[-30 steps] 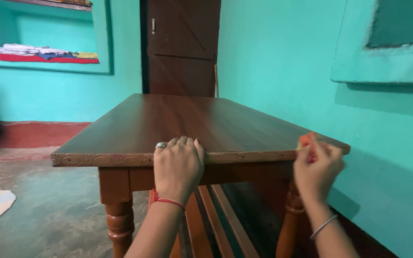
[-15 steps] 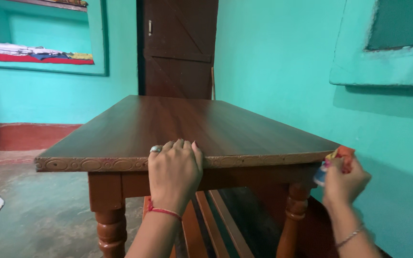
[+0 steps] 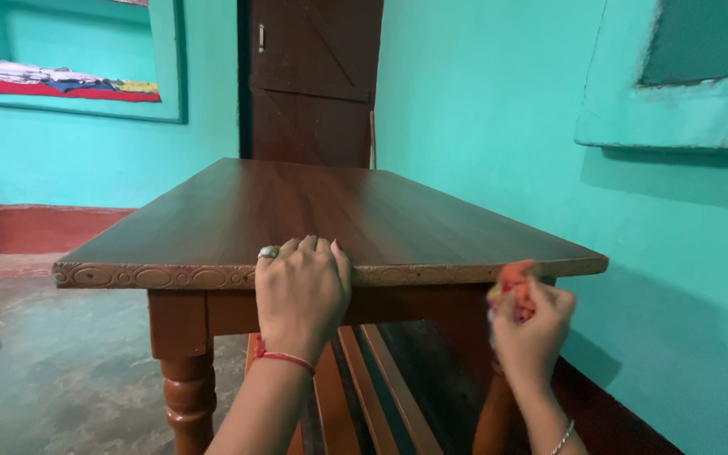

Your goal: The person wipes a wooden table with a cloth, cleaning the tabletop, legs, and lower shelf. They use a spray bottle to apply cleaner to the cloth and the table surface. The person then places the spray bottle and cloth on a nearby shelf.

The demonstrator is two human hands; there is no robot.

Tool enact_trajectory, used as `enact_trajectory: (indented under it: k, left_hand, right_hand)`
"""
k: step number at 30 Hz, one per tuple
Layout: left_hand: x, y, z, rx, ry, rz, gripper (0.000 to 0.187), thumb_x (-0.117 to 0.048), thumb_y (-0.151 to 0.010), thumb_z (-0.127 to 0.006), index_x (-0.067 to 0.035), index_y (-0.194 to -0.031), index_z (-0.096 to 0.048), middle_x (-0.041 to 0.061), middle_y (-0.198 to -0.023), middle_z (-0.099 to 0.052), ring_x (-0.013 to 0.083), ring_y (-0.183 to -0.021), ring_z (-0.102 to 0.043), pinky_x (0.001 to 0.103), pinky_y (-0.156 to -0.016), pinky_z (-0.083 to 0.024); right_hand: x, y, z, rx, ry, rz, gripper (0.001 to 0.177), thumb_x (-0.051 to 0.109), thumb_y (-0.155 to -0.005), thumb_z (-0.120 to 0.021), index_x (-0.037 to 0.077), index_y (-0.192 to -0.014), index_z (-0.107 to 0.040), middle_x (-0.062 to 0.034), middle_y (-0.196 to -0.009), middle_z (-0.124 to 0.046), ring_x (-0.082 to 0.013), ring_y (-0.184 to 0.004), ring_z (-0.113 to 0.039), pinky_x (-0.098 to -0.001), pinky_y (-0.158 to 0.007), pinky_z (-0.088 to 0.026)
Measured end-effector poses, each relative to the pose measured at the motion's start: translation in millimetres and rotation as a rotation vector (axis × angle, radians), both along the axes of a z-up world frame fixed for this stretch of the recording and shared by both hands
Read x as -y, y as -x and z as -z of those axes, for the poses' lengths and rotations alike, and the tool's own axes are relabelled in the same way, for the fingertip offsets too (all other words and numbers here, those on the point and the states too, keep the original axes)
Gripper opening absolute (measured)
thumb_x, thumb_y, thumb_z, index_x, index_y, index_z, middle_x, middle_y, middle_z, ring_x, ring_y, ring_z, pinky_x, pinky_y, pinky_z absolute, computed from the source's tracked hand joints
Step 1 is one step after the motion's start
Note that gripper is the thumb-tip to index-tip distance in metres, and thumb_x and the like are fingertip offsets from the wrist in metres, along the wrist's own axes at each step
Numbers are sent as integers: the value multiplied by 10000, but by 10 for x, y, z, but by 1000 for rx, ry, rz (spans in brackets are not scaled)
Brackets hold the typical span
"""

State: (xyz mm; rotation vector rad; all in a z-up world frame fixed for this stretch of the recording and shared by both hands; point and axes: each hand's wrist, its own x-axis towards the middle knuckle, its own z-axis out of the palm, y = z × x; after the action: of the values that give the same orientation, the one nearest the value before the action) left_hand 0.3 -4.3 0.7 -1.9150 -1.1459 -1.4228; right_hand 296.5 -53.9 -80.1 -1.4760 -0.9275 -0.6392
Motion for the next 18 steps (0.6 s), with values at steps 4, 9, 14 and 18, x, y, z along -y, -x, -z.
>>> enact_trajectory:
  k: [4,9,14,18]
  left_hand:
    - [-24,36,-14,-30,-34,11,424,-262,-1014,-466,-103,-700,-703,104,-808,-735,274,-818,-720,448,-817,-526]
    - [-10,41,-7,-25,4,28,411,-258,-1003,-475,-98,-701,-701,95,-789,-732,272,-811,-714,455,-838,-520]
    - [-19,4,11,5,-47,-1,398,-254,-987,-499,-96,-683,-700,94,-786,-726,270,-807,-705,444,-819,-515]
    - [-6,-2,14,8,-47,-4,394,-247,-986,-506,-94,-679,-701,88,-755,-712,268,-790,-697,440,-813,-510]
  right_hand:
    - [158,117,-43,62,-20,23,373,63,-897,-724,16,-1266,-689,-117,-1242,-512,-249,-1109,-610,-372,-948,-565]
    - [207,-96,-292,72,-215,89,661,-43,-834,-682,-95,-1468,-501,-224,-1330,-359,-341,-1212,-455,-424,-991,-478]
    - [-8,183,-205,-25,-124,25,413,-20,-908,-626,-21,-1321,-644,-158,-1297,-399,-276,-1190,-491,-378,-1002,-522]
    - [-104,632,-175,-1,-67,62,398,-17,-879,-661,-32,-1277,-650,-159,-1259,-406,-309,-1184,-458,-354,-902,-567]
